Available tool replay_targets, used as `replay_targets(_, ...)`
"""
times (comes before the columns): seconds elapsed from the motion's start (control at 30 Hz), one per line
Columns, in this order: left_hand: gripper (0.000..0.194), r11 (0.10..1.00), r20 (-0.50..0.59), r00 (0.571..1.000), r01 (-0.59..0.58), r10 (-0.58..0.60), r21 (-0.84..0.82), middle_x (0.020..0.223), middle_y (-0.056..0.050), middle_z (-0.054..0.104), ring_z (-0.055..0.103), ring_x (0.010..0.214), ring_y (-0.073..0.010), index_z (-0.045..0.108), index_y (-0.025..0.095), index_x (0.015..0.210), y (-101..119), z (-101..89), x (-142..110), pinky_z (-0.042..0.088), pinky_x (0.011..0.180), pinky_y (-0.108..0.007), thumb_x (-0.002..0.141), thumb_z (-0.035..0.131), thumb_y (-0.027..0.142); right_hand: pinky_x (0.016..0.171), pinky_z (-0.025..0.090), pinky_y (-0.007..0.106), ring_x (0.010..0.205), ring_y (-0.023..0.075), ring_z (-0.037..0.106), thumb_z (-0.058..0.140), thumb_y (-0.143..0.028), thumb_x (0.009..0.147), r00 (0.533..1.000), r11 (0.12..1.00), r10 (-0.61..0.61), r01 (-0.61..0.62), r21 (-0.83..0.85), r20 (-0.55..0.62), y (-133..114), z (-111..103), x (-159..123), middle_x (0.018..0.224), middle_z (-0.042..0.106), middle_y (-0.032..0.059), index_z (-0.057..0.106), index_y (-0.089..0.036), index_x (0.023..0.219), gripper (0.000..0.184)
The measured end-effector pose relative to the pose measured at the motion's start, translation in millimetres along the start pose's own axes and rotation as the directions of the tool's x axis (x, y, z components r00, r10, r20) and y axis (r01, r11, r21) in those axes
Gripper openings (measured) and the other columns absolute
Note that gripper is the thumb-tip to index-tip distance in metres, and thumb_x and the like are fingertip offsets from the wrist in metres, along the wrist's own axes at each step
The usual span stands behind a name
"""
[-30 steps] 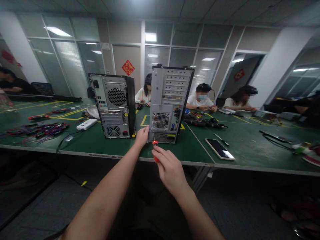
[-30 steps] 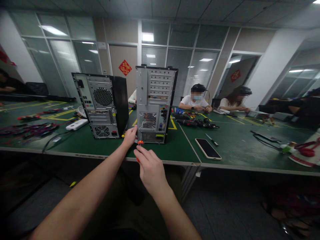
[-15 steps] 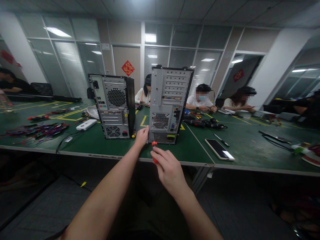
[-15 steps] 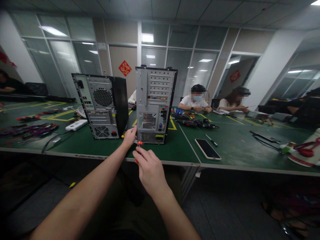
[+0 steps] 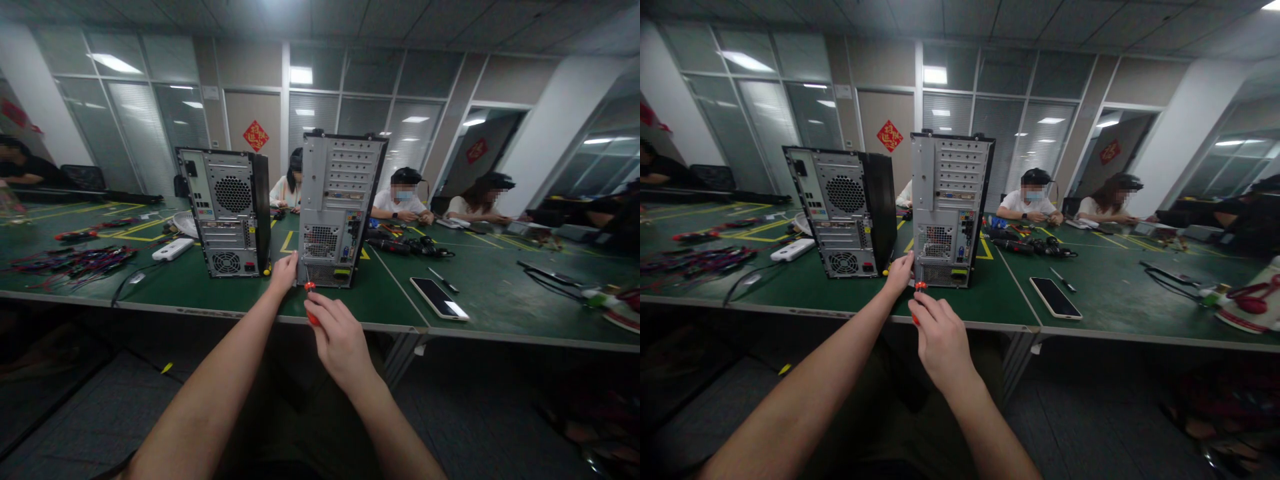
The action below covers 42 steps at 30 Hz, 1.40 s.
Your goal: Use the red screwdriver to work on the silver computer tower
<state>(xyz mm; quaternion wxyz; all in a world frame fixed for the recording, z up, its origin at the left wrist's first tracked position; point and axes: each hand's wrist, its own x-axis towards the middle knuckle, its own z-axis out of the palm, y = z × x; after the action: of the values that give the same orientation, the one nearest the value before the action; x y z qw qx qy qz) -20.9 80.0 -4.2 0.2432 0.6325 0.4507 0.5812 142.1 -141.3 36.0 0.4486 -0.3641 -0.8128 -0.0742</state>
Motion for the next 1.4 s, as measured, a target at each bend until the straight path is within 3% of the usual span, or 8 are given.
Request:
replay_targets(0.17, 0.066, 1.0, 0.011, 1.0, 0.016, -0.016, -0.016, 0.057, -0.002, 0.058, 0.057, 0.059, -0.0172, 0.059, 0.02, 0.065, 2.6, 0.2, -1.6, 0.044, 0.055, -0.027, 0.096, 0.037, 0.074, 0.101, 0.061, 0.042, 0.115, 0.0275, 0.071, 0.074, -0.021, 0.094, 0.992, 0.993, 0.093, -0.086, 0.079, -0.085, 3.4, 3.3, -1.1, 0.126, 0.072, 0.0136, 0.07, -0.021, 0.122, 0.028)
replay_targets(0.43, 0.066, 1.0, 0.002, 1.0, 0.0, 0.0, -0.005, 0.057, -0.002, 0.057, 0.055, 0.058, -0.0167, 0.058, 0.02, 0.064, 4.6, -0.6, -2.4, 0.044, 0.056, -0.027, 0.097, 0.036, 0.073, 0.103, 0.059, 0.045, 0.118, 0.026, 0.069, 0.057, -0.007, 0.098, 1.0, 1.0, 0.003, -0.003, 0.019, -0.007, 1.8, -1.6, 0.5, 0.136, 0.071, 0.0125, 0.069, -0.022, 0.132, 0.038)
replay_targets(0.63, 0.066, 1.0, -0.003, 1.0, 0.004, -0.004, -0.001, 0.058, -0.002, 0.059, 0.059, 0.062, -0.018, 0.06, 0.019, 0.066, 2.7, -0.8, -1.7, 0.046, 0.058, -0.027, 0.096, 0.038, 0.074, 0.101, 0.061, 0.042, 0.115, 0.0273, 0.071, 0.075, -0.023, 0.094, 0.988, 0.99, 0.117, -0.108, 0.095, -0.101, 4.3, 1.1, -0.9, 0.126, 0.072, 0.0142, 0.07, -0.02, 0.122, 0.028)
replay_targets(0.83, 0.066, 1.0, -0.012, 1.0, 0.006, -0.006, -0.001, 0.058, -0.003, 0.058, 0.058, 0.062, -0.0184, 0.061, 0.019, 0.067, 4.4, -1.4, -2.4, 0.046, 0.057, -0.027, 0.096, 0.038, 0.074, 0.1, 0.06, 0.046, 0.114, 0.0257, 0.07, 0.055, -0.008, 0.1, 1.0, 1.0, -0.009, 0.009, 0.02, 0.011, 1.9, -2.4, 1.0, 0.137, 0.071, 0.0112, 0.069, -0.024, 0.133, 0.039)
replay_targets(1.1, 0.066, 1.0, 0.004, 1.0, -0.002, 0.002, 0.015, 0.058, -0.003, 0.058, 0.057, 0.059, -0.0177, 0.058, 0.02, 0.065, 6.1, -0.9, -3.1, 0.047, 0.057, -0.027, 0.096, 0.036, 0.074, 0.101, 0.061, 0.041, 0.115, 0.0265, 0.072, 0.074, -0.02, 0.094, 0.99, 0.989, 0.117, -0.109, 0.095, -0.073, 4.2, 1.2, -0.1, 0.127, 0.072, 0.0131, 0.07, -0.021, 0.121, 0.028)
replay_targets(1.2, 0.066, 1.0, 0.002, 1.0, 0.004, -0.004, 0.015, 0.059, -0.003, 0.06, 0.059, 0.061, -0.0179, 0.06, 0.019, 0.067, 4.5, -0.8, -2.3, 0.047, 0.058, -0.027, 0.096, 0.036, 0.074, 0.104, 0.059, 0.042, 0.118, 0.0261, 0.07, 0.066, -0.013, 0.097, 0.996, 0.996, 0.056, -0.051, 0.068, -0.067, 3.8, -0.7, 0.1, 0.132, 0.071, 0.0131, 0.069, -0.02, 0.127, 0.031)
replay_targets(1.3, 0.067, 1.0, -0.006, 1.0, 0.007, -0.007, 0.011, 0.058, -0.003, 0.06, 0.059, 0.061, -0.0181, 0.061, 0.019, 0.068, 2.4, -0.7, -1.4, 0.047, 0.058, -0.027, 0.096, 0.037, 0.075, 0.103, 0.059, 0.045, 0.117, 0.0263, 0.069, 0.058, -0.007, 0.098, 1.0, 1.0, -0.011, 0.01, 0.02, 0.015, 2.4, -2.0, 0.2, 0.136, 0.071, 0.0116, 0.069, -0.022, 0.13, 0.036)
replay_targets(1.4, 0.067, 1.0, -0.008, 1.0, 0.008, -0.008, 0.005, 0.058, -0.003, 0.06, 0.06, 0.061, -0.0186, 0.061, 0.019, 0.068, 1.7, -0.6, -1.0, 0.047, 0.057, -0.027, 0.096, 0.037, 0.075, 0.103, 0.059, 0.044, 0.117, 0.027, 0.07, 0.064, -0.012, 0.097, 1.0, 0.999, 0.028, -0.028, 0.04, -0.005, 2.3, -0.5, -0.3, 0.132, 0.072, 0.0127, 0.069, -0.021, 0.126, 0.031)
